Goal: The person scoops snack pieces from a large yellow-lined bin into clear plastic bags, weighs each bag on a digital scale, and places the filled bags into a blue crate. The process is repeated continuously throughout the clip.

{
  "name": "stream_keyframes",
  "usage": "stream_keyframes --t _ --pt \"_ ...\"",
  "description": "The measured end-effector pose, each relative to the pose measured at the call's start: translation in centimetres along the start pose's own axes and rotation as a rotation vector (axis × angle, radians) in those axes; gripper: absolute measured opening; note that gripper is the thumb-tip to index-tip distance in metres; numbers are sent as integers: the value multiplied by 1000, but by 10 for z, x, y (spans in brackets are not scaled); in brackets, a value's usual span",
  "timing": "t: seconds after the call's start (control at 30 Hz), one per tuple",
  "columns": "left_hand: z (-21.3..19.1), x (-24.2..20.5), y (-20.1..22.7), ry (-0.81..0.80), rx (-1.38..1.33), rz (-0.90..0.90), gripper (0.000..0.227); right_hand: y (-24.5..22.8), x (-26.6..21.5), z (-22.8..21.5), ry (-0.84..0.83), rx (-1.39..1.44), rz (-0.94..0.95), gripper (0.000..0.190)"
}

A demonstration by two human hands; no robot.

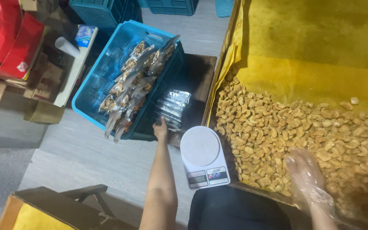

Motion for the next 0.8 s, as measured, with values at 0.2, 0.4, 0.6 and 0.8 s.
stream_keyframes --t 0.2,0.4,0.6,0.8 --pt "0 -14 -9 -18 -101 -2 46 13 -24 10 -143 271 409 61" --pt "-7 -16 -29 43 -430 -120 33 -11 -11 2 -39 85 100 53" --pt "-45 -36 6 33 -250 161 31 -22 1 -22 -51 3 44 50" --pt "-89 -153 97 -293 -453 485 21 -55 5 -81 -209 211 104 60"
Point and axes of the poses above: each hand's wrist, its own x-axis towards the middle knuckle, its own z-axis out of the palm, y = z × x, the point moved 5 cm from there along x, towards the middle knuckle, and after that the axes turned 8 degrees about -x, right-handed, at the moved point
